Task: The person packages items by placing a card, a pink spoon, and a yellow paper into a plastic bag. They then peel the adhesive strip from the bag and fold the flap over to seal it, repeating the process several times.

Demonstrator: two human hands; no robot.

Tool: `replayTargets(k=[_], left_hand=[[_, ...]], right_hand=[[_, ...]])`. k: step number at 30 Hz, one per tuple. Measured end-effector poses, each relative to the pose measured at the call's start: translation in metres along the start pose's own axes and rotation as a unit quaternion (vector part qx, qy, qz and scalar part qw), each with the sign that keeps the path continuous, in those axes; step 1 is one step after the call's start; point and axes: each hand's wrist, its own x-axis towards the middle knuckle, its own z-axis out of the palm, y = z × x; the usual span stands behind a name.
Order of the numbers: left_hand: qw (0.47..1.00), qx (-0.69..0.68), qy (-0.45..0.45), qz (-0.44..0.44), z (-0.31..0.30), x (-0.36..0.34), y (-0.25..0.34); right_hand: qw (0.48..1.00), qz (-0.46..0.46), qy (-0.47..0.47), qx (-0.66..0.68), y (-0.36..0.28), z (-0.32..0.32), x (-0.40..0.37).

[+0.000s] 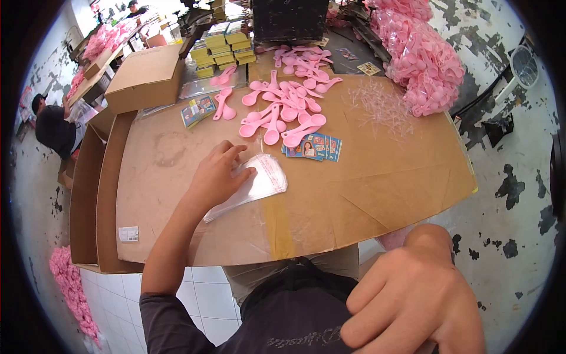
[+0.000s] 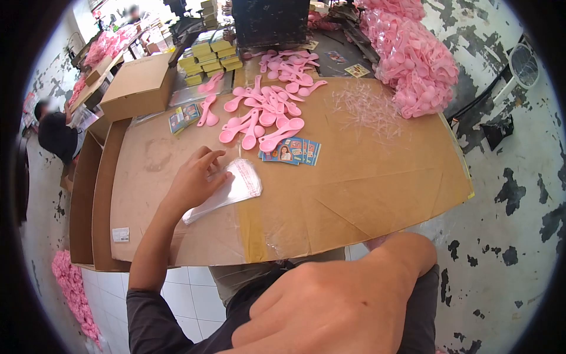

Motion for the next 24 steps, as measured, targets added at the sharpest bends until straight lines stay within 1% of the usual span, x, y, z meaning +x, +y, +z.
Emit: replayTargets(k=[1,3,5,6,7,8,9,10,12,13,16,18,22,24], left_hand=[[1.000,-0.003,-0.005,0.003,0.001,0.000,-0.002],[1.000,-0.011,-0.008,0.004,0.000,0.000,-0.006],[0.999,-0.036,0.001,0.016,0.002,-0.002,-0.010],[0.999,-0.049,0.006,0.020,0.002,-0.003,-0.013],[0.999,-0.052,0.004,0.014,0.002,-0.003,-0.015],[0.998,-0.056,0.003,0.008,0.002,-0.002,-0.015],[0.998,-0.060,0.000,0.002,0.003,-0.001,-0.015],[0.998,-0.059,0.001,0.000,0.005,-0.001,-0.016],[0.998,-0.057,0.001,0.000,0.008,0.002,-0.019],[0.997,-0.082,-0.002,-0.015,0.008,0.002,-0.018],[0.987,-0.153,-0.007,-0.053,0.009,0.001,-0.018],[0.978,-0.197,-0.009,-0.065,0.010,0.000,-0.019],[0.980,-0.192,0.022,-0.036,0.014,0.000,-0.026],[0.979,-0.200,0.032,-0.021,0.014,-0.001,-0.029]], right_hand=[[1.000,0.010,-0.013,-0.012,0.001,-0.006,-0.003],[0.988,0.081,-0.120,-0.044,0.001,-0.033,-0.017],[0.945,0.243,-0.185,-0.116,0.012,-0.060,-0.039],[0.912,0.342,-0.156,-0.163,0.025,-0.066,-0.051],[0.882,0.381,-0.113,-0.255,0.048,-0.077,-0.064],[0.840,0.415,-0.068,-0.342,0.075,-0.091,-0.080],[0.799,0.395,-0.091,-0.445,0.099,-0.108,-0.099],[0.746,0.371,-0.113,-0.542,0.118,-0.124,-0.118],[0.712,0.382,-0.121,-0.576,0.143,-0.139,-0.145],[0.695,0.388,-0.125,-0.593,0.150,-0.143,-0.149],[0.720,0.408,-0.094,-0.554,0.160,-0.150,-0.148],[0.727,0.459,-0.060,-0.506,0.160,-0.153,-0.138],[0.733,0.521,0.046,-0.434,0.167,-0.158,-0.139],[0.746,0.502,0.063,-0.434,0.164,-0.161,-0.141]])
